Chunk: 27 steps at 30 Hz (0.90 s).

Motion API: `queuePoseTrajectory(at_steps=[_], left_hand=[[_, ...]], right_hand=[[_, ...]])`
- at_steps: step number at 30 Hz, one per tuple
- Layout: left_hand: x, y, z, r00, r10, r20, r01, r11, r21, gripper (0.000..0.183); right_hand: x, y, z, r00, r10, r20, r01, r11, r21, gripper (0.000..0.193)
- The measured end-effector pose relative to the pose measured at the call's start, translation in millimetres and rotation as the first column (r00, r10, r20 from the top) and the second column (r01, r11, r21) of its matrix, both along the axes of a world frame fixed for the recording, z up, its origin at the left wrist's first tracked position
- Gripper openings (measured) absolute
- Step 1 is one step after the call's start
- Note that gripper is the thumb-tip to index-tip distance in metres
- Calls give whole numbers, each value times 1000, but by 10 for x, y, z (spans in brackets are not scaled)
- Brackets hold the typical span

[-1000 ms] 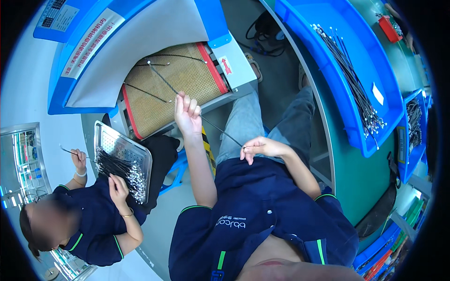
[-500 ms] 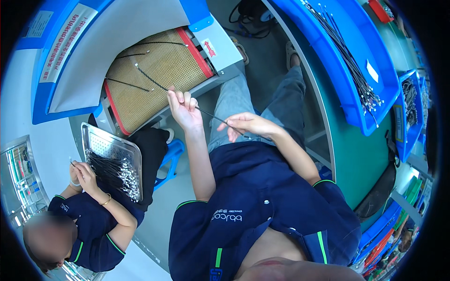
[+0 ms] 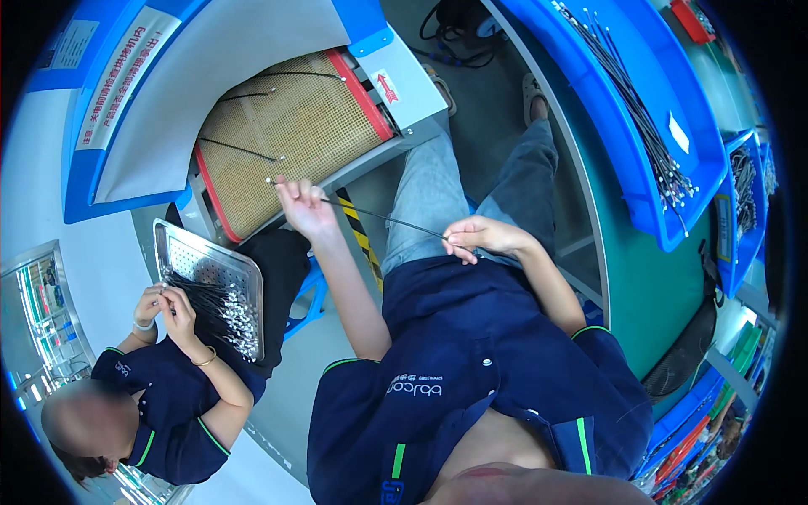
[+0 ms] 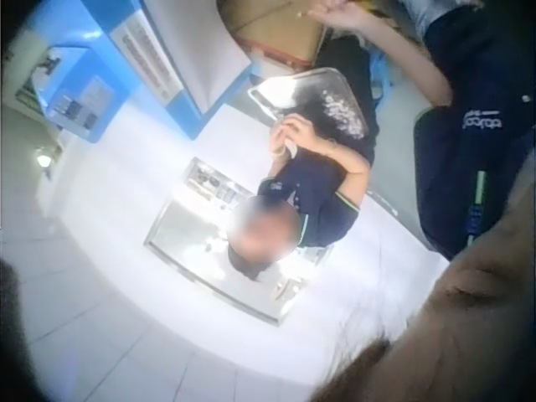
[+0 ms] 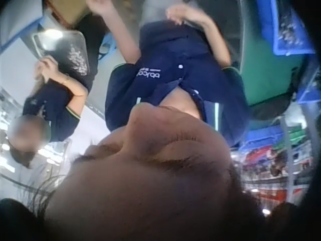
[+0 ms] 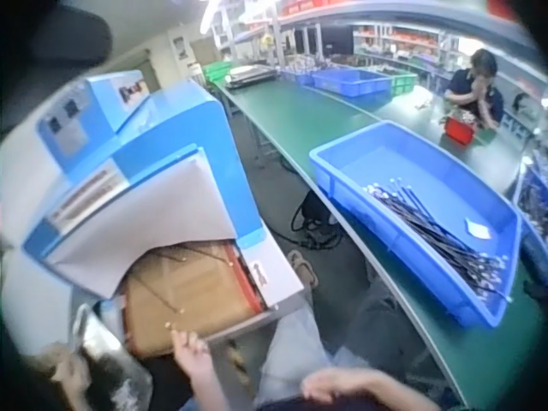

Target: The person sits at a workstation and repeatedly picks up black cables from a blue bin. They insert a small white connector into one end of each cable and place the finished item onto a woven mat. The person handles the cables one at a time, performing the same insertion action continuously.

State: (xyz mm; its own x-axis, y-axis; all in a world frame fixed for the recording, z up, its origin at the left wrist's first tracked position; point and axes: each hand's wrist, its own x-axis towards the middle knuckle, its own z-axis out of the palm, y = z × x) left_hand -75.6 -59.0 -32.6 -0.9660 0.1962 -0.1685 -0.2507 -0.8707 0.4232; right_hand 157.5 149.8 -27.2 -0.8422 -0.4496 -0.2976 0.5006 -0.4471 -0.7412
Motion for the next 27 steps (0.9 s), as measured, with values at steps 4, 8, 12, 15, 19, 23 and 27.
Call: queuePoseTrajectory(at_steps=[4,8,12,15,19,23,27], left_hand=[[-62,-47,-147,999,-18,-45,18,1000,19,20],[-99,-116,-51,993,-36,-109,29,997,-66,19],[-367,-372,-15,996,20,-87,-50,933,-356,27],[-701,-587,-92,995,45,-91,-75,929,-363,27],[-1080,-831,-248,992,51,-119,-83,956,-283,25],[-1153,-858,-335,991,77,-112,-111,935,-336,23],[-1147,-847,-356,987,117,-107,-149,913,-380,23]], right_hand=[[43,-1,-3,999,-46,25,46,999,17,27],[6,90,53,989,-138,59,132,986,97,27],[-186,264,10,891,-447,-82,446,827,343,25],[-584,311,115,843,-495,-213,537,736,413,23],[-1044,340,72,773,-607,-187,633,719,286,19],[-1222,378,-11,743,-661,-105,660,698,279,19],[-1257,424,-37,733,-678,-62,673,709,210,19]])
